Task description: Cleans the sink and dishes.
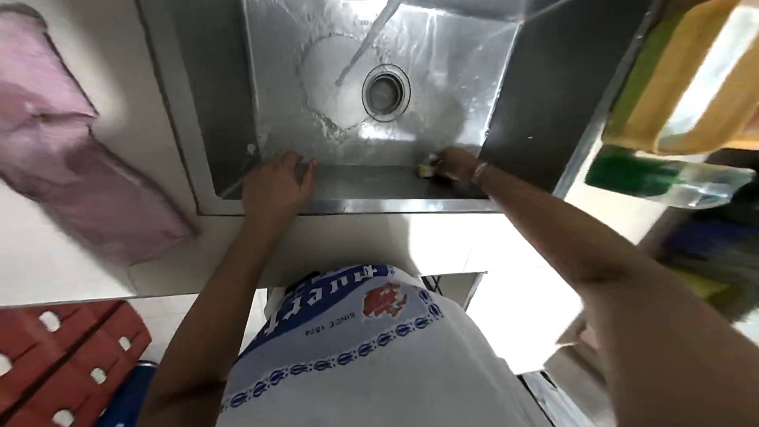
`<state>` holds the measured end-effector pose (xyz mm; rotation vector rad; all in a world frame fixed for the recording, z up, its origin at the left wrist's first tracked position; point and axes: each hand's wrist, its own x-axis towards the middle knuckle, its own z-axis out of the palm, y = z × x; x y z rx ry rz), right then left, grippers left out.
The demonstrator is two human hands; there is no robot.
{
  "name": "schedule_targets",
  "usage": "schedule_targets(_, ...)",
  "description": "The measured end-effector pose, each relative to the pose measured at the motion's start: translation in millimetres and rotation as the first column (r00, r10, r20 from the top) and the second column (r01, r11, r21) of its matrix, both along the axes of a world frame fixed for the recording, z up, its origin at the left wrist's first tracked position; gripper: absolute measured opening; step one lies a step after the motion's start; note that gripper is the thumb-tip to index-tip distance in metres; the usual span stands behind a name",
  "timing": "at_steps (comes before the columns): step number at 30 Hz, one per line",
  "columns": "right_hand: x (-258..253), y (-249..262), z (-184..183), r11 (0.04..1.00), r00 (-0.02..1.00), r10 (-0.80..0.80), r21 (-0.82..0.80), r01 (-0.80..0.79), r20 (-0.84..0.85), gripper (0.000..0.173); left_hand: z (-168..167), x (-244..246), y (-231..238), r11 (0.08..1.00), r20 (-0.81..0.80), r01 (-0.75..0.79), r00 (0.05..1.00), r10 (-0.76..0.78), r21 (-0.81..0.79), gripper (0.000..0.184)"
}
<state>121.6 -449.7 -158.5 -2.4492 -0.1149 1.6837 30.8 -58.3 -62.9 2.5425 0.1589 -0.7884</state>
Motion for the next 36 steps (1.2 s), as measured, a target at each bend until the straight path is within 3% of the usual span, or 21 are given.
schedule_targets(2, -4, 6, 58, 0.999, 1.000, -0.005, 0.054, 0.006, -0.022, 0.020, 0, -3, -1, 1.000, 0.025, 0.005, 1.000, -0.005, 0.001, 0.054)
schedule_targets(4, 2, -40, 82, 0.999, 1.000, 0.021, -0.048, -0.021, -0.014, 0.021, -2, -3, -2, 1.000, 0.070, 0.008, 0.997, -0.008, -0.006, 0.051)
schedule_targets(6, 9, -82, 70, 0.982, 0.999, 0.038, -0.185, -0.039, -0.008, 0.020, -4, -4, 0, 1.000, 0.115, 0.023, 0.993, -0.022, -0.005, 0.051)
schedule_targets(9, 17, -76, 19, 0.920, 0.994, 0.084, -0.378, -0.104, -0.068, 0.035, -2, -7, -2, 1.000, 0.127, 0.030, 0.991, -0.030, 0.000, 0.051)
schedule_targets(12, 16, -65, -10, 0.926, 0.990, 0.140, -0.351, -0.140, -0.025, 0.035, 1, -6, 0, 1.000, 0.167, -0.001, 0.986, 0.001, 0.002, 0.047)
schedule_targets(18, 9, -57, 94, 0.867, 0.967, 0.213, -0.430, -0.253, -0.141, 0.029, -4, -12, 0, 1.000, 0.231, 0.005, 0.973, -0.008, 0.013, 0.048)
schedule_targets(21, 8, -56, 80, 0.858, 0.977, 0.134, -0.474, -0.197, -0.164, 0.033, -5, -11, -1, 1.000, 0.229, 0.007, 0.973, -0.008, 0.005, 0.049)
schedule_targets(24, 5, -41, 17, 0.939, 0.985, 0.134, -0.302, -0.163, -0.112, 0.034, -5, -14, -6, 1.000, 0.304, -0.009, 0.953, 0.004, 0.013, 0.044)
schedule_targets(26, 15, 30, -11, 0.985, 0.983, 0.159, -0.059, -0.165, -0.095, 0.041, -9, -9, -3, 0.999, 0.376, -0.026, 0.926, 0.015, 0.026, 0.040)
schedule_targets(30, -6, 187, -16, 0.935, 0.973, 0.185, 0.330, -0.131, -0.139, 0.043, -7, -16, -6, 1.000, 0.371, -0.030, 0.928, 0.024, 0.009, 0.041)
schedule_targets(33, 17, 222, -19, 0.859, 0.990, 0.084, 0.512, -0.013, -0.115, 0.038, -6, -15, -5, 0.998, 0.343, -0.035, 0.939, 0.017, 0.046, 0.039)
schedule_targets(35, 34, 202, -10, 0.815, 0.968, -0.074, 0.574, -0.079, 0.238, 0.038, -1, -13, -7, 0.998, 0.300, -0.034, 0.954, 0.018, 0.048, 0.040)
schedule_targets(36, 41, 189, 3, 0.820, 0.831, -0.112, 0.524, -0.233, 0.545, 0.039, -1, -12, -7, 0.998, 0.314, -0.036, 0.949, 0.020, 0.046, 0.039)
